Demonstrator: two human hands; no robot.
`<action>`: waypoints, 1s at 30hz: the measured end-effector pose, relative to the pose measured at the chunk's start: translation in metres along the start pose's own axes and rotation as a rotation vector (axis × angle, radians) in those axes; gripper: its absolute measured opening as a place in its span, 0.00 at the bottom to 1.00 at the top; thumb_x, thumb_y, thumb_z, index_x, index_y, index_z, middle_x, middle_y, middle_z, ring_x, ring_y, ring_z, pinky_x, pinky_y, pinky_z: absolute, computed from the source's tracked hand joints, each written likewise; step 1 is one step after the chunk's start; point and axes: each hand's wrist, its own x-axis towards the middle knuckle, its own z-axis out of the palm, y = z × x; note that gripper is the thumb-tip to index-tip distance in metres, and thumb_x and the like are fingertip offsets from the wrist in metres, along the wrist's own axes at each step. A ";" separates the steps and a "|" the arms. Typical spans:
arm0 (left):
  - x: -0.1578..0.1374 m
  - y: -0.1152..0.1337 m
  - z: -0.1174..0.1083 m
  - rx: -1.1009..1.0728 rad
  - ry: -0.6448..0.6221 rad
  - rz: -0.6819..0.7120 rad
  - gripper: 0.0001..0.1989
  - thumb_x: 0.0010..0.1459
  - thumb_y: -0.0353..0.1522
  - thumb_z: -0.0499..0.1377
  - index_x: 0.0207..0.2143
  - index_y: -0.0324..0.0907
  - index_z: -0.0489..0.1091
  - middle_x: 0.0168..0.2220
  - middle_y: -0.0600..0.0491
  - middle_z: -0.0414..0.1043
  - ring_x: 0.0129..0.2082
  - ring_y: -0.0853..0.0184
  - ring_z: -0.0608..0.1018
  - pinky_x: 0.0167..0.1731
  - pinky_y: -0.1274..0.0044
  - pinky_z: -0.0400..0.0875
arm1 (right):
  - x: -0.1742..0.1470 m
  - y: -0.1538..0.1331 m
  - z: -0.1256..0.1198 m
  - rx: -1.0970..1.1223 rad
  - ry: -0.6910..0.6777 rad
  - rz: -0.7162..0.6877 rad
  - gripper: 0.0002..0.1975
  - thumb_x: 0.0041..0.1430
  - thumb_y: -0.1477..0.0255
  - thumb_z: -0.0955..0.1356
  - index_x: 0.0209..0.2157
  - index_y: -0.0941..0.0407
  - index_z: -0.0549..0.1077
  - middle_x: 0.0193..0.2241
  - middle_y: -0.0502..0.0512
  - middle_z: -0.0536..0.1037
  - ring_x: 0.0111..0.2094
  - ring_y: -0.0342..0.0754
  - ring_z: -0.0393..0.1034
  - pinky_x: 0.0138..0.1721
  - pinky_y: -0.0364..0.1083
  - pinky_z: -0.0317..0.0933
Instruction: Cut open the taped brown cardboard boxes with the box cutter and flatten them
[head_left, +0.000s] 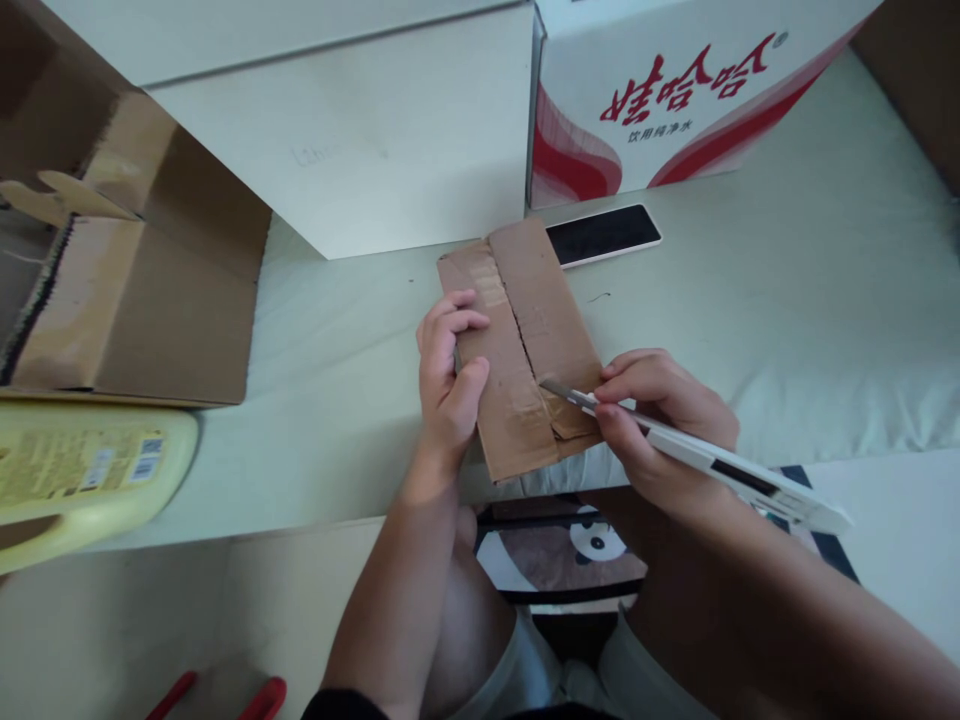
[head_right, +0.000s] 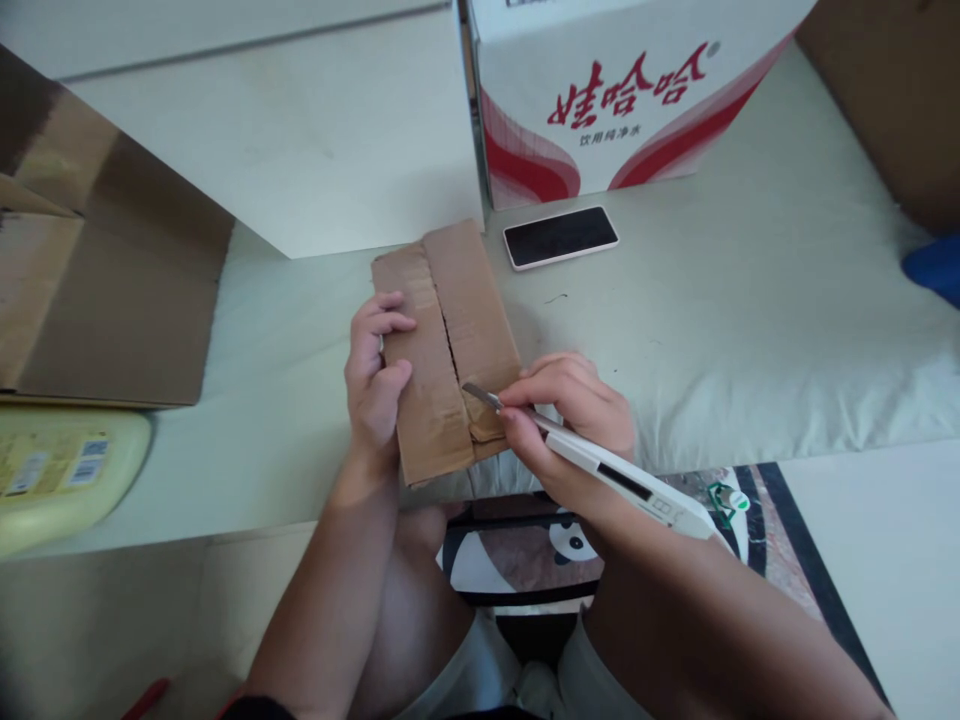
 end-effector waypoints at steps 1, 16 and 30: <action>0.000 0.000 0.000 -0.001 0.002 0.005 0.18 0.66 0.49 0.52 0.47 0.49 0.69 0.61 0.47 0.70 0.64 0.50 0.69 0.64 0.56 0.64 | 0.000 0.000 0.000 0.001 -0.003 -0.005 0.06 0.59 0.77 0.72 0.33 0.51 0.76 0.27 0.48 0.79 0.33 0.49 0.77 0.36 0.50 0.71; 0.001 0.002 0.000 -0.024 0.017 0.019 0.14 0.65 0.45 0.54 0.47 0.49 0.69 0.60 0.47 0.70 0.63 0.50 0.69 0.66 0.56 0.61 | 0.002 0.000 0.002 0.030 0.005 -0.028 0.08 0.57 0.80 0.70 0.30 0.51 0.75 0.25 0.48 0.78 0.34 0.49 0.77 0.37 0.50 0.72; 0.000 0.003 0.000 -0.002 -0.006 0.013 0.17 0.65 0.49 0.53 0.47 0.50 0.69 0.60 0.47 0.70 0.64 0.50 0.69 0.65 0.55 0.64 | 0.002 0.002 -0.001 0.077 -0.018 -0.057 0.07 0.56 0.77 0.68 0.29 0.51 0.75 0.23 0.49 0.75 0.29 0.49 0.73 0.36 0.53 0.72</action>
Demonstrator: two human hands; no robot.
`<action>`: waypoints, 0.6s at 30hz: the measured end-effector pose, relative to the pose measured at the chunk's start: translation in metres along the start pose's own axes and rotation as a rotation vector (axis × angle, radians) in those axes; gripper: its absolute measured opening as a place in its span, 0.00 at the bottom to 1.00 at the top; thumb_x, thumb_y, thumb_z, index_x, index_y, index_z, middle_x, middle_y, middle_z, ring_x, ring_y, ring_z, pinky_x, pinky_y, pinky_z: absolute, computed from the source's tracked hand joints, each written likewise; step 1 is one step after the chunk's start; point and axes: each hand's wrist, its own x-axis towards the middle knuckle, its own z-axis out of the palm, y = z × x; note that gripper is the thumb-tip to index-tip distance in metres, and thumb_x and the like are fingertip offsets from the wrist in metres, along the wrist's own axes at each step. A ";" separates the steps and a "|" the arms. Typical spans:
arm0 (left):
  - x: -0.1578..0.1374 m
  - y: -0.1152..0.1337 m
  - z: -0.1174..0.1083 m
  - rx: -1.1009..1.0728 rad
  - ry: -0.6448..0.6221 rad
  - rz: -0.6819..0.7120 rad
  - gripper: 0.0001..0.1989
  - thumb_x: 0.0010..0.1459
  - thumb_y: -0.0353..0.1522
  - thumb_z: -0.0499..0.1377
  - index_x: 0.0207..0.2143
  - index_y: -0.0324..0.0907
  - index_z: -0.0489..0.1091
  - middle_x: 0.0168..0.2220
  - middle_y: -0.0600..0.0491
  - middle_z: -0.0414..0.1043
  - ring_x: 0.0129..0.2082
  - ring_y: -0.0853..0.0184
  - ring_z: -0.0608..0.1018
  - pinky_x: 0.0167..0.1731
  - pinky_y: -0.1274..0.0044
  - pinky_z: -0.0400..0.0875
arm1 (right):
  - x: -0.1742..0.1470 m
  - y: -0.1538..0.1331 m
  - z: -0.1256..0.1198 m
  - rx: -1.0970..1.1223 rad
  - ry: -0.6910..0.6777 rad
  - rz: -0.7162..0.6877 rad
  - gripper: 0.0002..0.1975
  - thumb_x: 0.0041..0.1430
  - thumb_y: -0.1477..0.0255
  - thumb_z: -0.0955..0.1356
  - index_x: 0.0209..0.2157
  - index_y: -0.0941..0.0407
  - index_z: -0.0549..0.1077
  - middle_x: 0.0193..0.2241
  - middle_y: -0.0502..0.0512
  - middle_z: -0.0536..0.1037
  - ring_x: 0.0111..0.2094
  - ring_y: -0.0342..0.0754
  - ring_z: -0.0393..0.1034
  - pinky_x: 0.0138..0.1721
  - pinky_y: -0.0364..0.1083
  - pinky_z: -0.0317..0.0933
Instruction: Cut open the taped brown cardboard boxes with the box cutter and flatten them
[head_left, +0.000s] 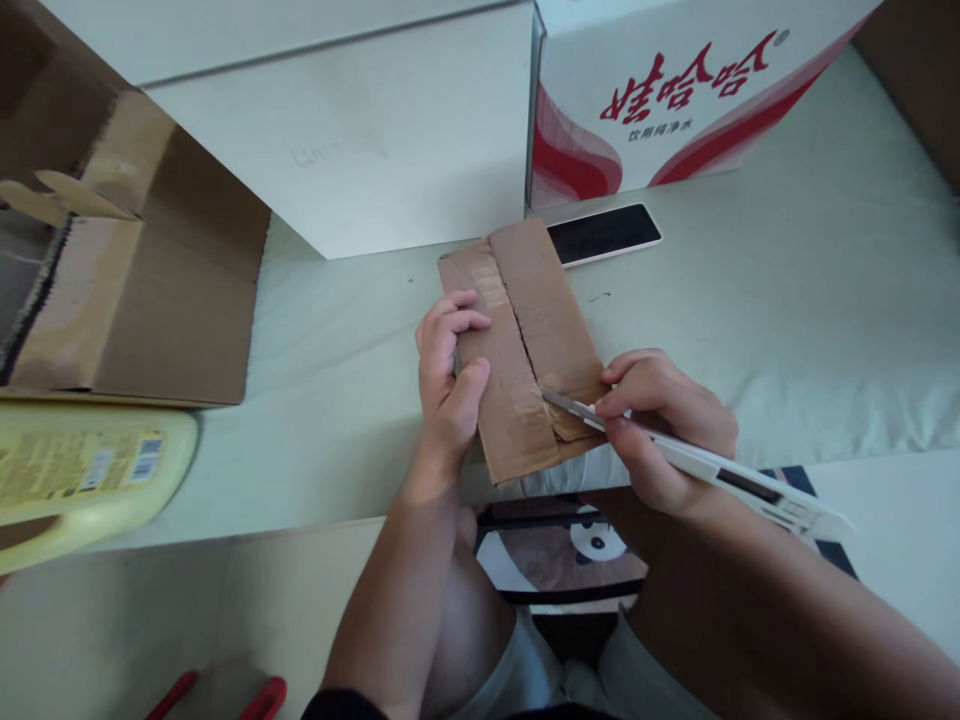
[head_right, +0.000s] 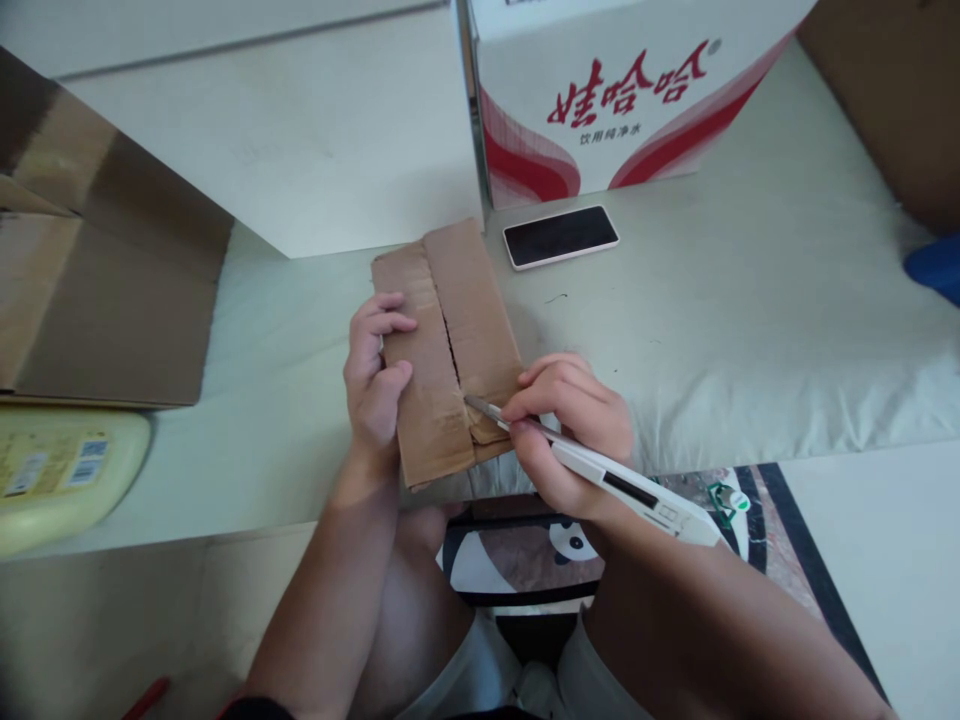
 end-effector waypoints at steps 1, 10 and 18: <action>0.000 0.000 0.000 0.005 0.000 0.000 0.17 0.65 0.49 0.52 0.47 0.50 0.69 0.60 0.47 0.70 0.64 0.50 0.69 0.65 0.55 0.63 | 0.000 0.000 0.000 0.010 0.001 0.010 0.07 0.56 0.77 0.68 0.29 0.51 0.75 0.23 0.49 0.75 0.29 0.50 0.73 0.36 0.54 0.72; 0.001 -0.001 -0.001 0.038 -0.004 -0.003 0.20 0.65 0.52 0.51 0.47 0.49 0.68 0.60 0.45 0.70 0.64 0.49 0.69 0.65 0.55 0.63 | -0.004 0.002 0.000 0.071 0.007 0.057 0.08 0.53 0.80 0.67 0.29 0.52 0.74 0.24 0.49 0.74 0.32 0.50 0.73 0.38 0.53 0.71; 0.000 0.000 0.000 0.046 0.002 -0.017 0.15 0.66 0.45 0.51 0.47 0.48 0.68 0.60 0.46 0.69 0.65 0.49 0.69 0.65 0.55 0.64 | -0.003 0.003 0.000 0.026 -0.006 0.039 0.08 0.54 0.78 0.67 0.29 0.51 0.74 0.23 0.50 0.73 0.33 0.51 0.75 0.36 0.53 0.71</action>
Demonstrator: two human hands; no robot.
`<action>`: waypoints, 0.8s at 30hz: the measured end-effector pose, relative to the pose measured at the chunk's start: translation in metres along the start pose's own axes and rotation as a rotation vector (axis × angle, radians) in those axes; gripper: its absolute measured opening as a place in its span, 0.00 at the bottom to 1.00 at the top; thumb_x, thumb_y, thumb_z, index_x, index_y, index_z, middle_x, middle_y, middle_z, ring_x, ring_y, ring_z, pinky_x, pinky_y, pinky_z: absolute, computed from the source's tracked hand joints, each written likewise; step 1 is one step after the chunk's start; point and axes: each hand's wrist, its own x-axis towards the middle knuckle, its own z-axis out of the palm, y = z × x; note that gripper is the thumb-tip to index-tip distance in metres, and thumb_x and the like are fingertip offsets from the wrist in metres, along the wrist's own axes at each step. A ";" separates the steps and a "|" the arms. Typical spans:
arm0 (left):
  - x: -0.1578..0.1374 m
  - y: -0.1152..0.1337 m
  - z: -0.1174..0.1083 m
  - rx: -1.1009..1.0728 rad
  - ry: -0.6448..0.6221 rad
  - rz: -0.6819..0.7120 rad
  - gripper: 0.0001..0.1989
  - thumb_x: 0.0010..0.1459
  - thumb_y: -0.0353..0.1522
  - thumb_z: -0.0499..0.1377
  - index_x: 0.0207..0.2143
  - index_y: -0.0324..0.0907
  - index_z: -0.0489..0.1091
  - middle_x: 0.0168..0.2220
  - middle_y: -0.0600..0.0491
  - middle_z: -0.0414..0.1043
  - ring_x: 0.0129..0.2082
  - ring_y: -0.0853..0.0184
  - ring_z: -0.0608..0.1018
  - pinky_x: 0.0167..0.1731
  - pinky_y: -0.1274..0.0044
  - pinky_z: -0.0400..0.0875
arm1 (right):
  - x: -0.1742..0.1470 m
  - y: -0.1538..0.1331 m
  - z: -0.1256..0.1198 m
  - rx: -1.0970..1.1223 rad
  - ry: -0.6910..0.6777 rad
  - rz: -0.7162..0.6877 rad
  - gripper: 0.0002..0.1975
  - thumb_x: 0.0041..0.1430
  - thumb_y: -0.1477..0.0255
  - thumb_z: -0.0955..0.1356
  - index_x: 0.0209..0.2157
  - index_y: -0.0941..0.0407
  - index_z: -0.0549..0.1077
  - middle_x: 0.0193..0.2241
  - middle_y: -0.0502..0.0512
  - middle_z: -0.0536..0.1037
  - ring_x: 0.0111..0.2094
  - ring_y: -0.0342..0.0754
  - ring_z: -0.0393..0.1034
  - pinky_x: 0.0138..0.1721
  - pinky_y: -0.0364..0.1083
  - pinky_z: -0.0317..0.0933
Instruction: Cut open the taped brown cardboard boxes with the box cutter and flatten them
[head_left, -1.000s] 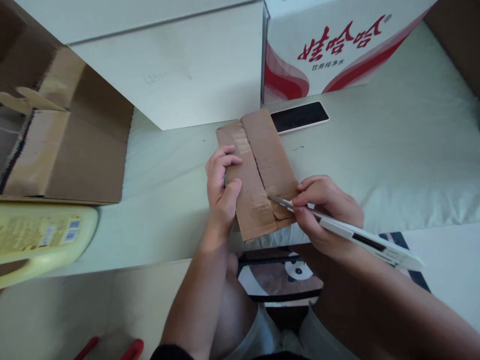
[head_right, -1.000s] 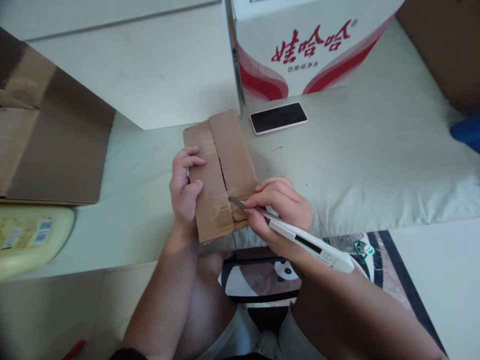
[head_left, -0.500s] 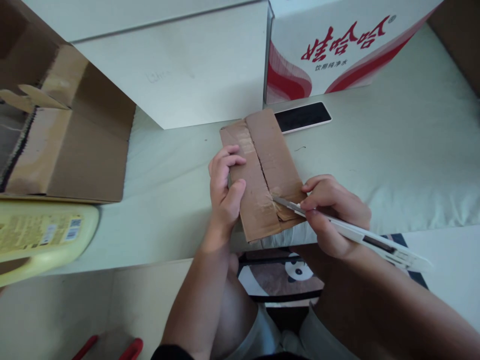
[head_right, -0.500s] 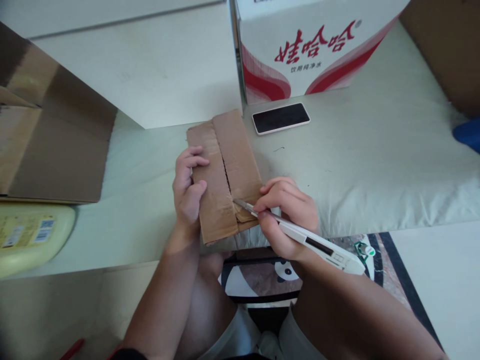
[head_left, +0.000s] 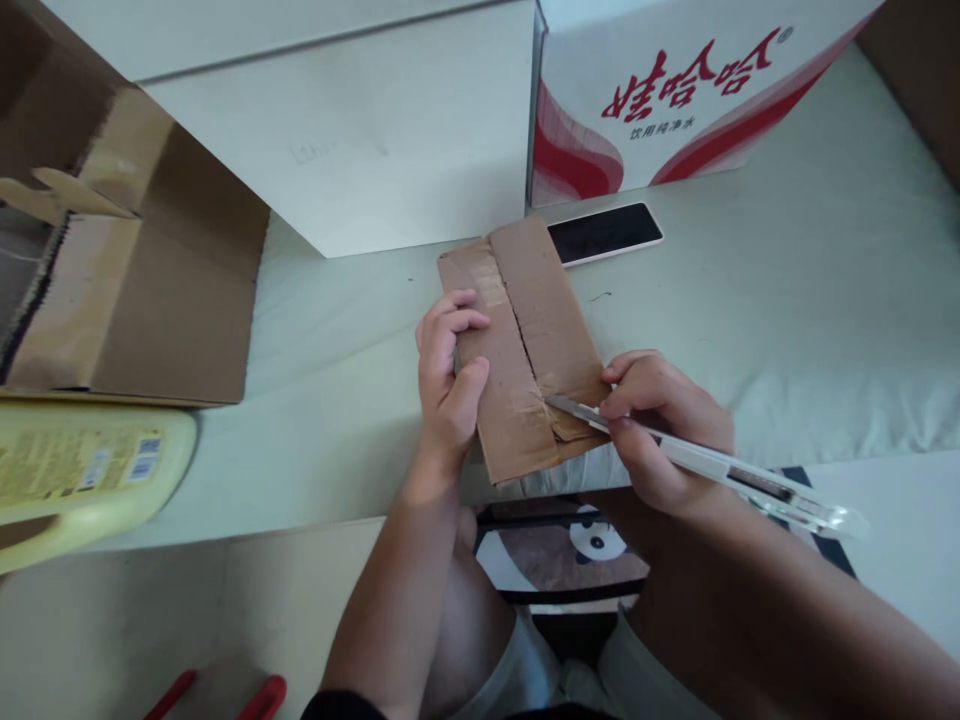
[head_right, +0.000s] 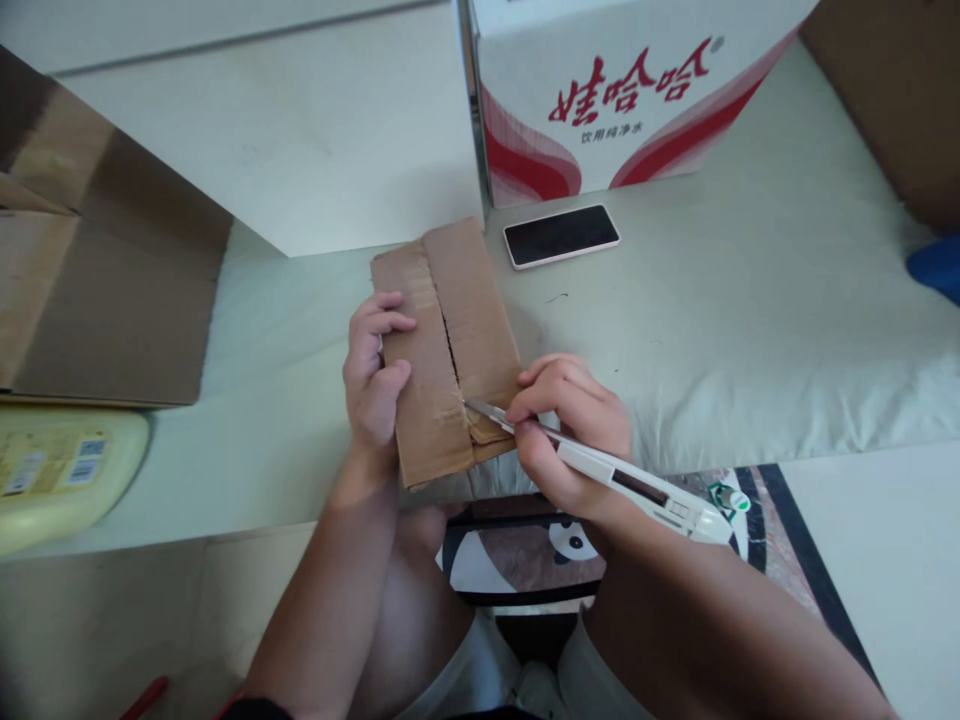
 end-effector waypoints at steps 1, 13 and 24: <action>0.000 0.000 0.000 0.004 0.000 -0.001 0.15 0.66 0.45 0.51 0.47 0.49 0.68 0.60 0.46 0.69 0.65 0.49 0.69 0.65 0.55 0.64 | 0.000 0.000 0.000 -0.007 0.000 -0.002 0.08 0.54 0.78 0.67 0.28 0.51 0.74 0.23 0.50 0.73 0.32 0.51 0.75 0.36 0.53 0.72; 0.000 0.002 0.000 -0.071 0.011 -0.008 0.14 0.64 0.46 0.54 0.46 0.50 0.69 0.60 0.48 0.70 0.64 0.49 0.69 0.66 0.54 0.63 | -0.002 0.003 0.001 0.011 0.004 -0.002 0.08 0.55 0.79 0.68 0.29 0.51 0.74 0.25 0.50 0.74 0.33 0.50 0.74 0.37 0.52 0.72; 0.000 -0.001 0.000 -0.075 0.008 0.027 0.14 0.65 0.44 0.54 0.47 0.50 0.69 0.60 0.48 0.69 0.64 0.50 0.69 0.66 0.56 0.62 | -0.005 0.004 0.001 0.052 -0.005 0.008 0.07 0.56 0.78 0.68 0.30 0.52 0.75 0.25 0.50 0.74 0.32 0.49 0.71 0.39 0.53 0.71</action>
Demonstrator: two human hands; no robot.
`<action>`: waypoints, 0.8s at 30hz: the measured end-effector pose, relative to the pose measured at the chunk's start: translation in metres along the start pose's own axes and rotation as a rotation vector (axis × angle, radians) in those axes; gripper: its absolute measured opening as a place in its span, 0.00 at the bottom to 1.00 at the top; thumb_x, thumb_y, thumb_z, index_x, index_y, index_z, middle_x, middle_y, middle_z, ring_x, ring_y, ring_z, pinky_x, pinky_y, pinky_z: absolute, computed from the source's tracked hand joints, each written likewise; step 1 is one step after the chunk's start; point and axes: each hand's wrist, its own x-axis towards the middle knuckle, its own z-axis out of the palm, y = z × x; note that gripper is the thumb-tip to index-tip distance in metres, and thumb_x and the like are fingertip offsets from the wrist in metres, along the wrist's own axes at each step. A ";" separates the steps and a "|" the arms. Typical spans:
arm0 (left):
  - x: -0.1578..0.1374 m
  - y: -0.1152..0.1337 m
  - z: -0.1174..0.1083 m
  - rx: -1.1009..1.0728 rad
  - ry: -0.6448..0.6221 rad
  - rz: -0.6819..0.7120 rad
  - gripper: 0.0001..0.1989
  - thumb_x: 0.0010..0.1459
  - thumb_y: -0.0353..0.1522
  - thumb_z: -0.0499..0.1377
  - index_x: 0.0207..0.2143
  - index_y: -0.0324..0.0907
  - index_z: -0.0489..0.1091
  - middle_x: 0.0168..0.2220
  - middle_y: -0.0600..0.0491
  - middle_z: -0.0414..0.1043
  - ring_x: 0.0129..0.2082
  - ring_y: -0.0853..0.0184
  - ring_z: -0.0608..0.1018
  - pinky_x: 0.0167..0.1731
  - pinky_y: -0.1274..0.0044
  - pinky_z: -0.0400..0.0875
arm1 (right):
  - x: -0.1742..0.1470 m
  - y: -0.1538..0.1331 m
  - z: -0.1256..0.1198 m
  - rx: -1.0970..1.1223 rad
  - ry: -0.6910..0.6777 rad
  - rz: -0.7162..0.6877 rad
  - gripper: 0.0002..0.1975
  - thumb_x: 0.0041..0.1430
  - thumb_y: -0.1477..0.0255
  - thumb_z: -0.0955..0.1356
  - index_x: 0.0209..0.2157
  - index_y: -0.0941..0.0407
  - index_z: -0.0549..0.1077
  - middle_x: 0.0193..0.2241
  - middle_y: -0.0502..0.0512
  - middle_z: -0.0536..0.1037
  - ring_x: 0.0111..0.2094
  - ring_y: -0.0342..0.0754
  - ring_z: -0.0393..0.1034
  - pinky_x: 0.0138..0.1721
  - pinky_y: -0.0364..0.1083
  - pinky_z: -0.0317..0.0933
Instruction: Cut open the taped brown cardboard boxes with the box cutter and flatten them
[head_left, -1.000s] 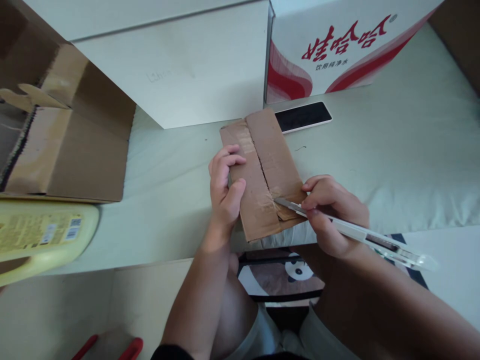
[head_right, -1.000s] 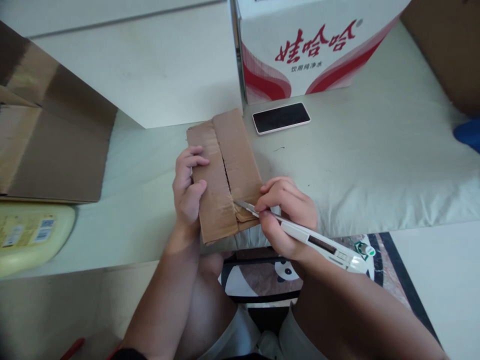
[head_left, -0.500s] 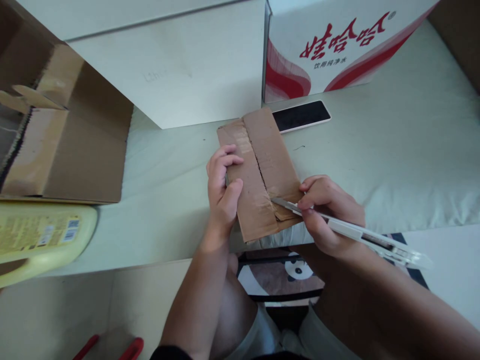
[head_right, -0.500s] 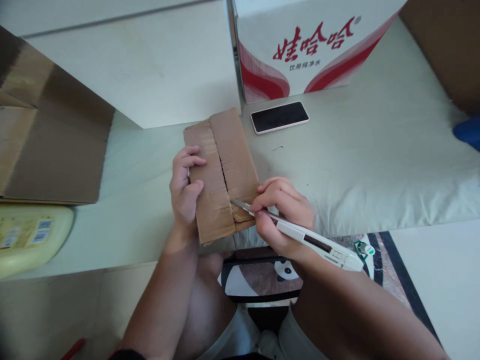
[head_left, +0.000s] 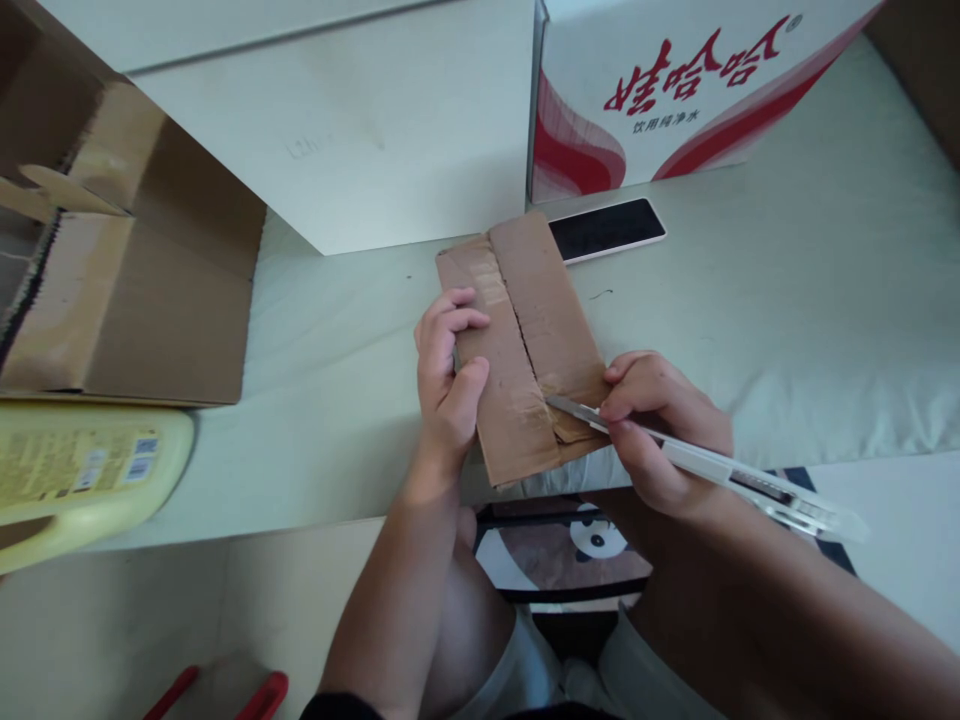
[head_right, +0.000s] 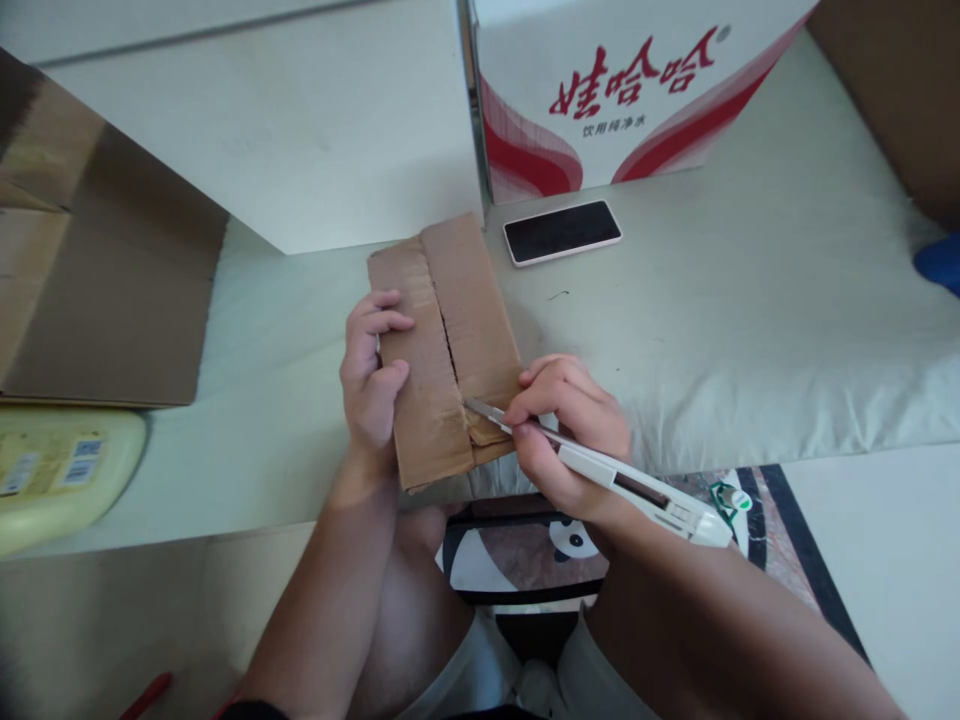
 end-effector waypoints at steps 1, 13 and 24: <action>0.000 0.000 0.000 -0.012 0.002 0.004 0.13 0.65 0.44 0.54 0.47 0.49 0.69 0.60 0.48 0.69 0.64 0.50 0.69 0.66 0.56 0.62 | 0.000 0.001 0.000 0.008 -0.005 0.003 0.06 0.56 0.78 0.68 0.31 0.52 0.75 0.25 0.50 0.74 0.32 0.49 0.71 0.40 0.54 0.71; 0.000 -0.002 0.000 -0.036 0.001 0.021 0.14 0.65 0.45 0.55 0.47 0.49 0.70 0.60 0.48 0.70 0.64 0.51 0.69 0.66 0.57 0.62 | -0.001 0.004 0.001 0.066 -0.004 -0.008 0.04 0.60 0.75 0.69 0.32 0.52 0.75 0.25 0.50 0.73 0.30 0.48 0.67 0.40 0.54 0.69; -0.001 0.000 0.000 -0.018 0.006 -0.016 0.13 0.64 0.44 0.55 0.47 0.48 0.70 0.60 0.48 0.70 0.64 0.50 0.69 0.65 0.57 0.63 | 0.000 0.002 0.002 0.062 0.000 -0.010 0.05 0.60 0.75 0.68 0.32 0.51 0.75 0.25 0.50 0.74 0.30 0.49 0.68 0.40 0.55 0.69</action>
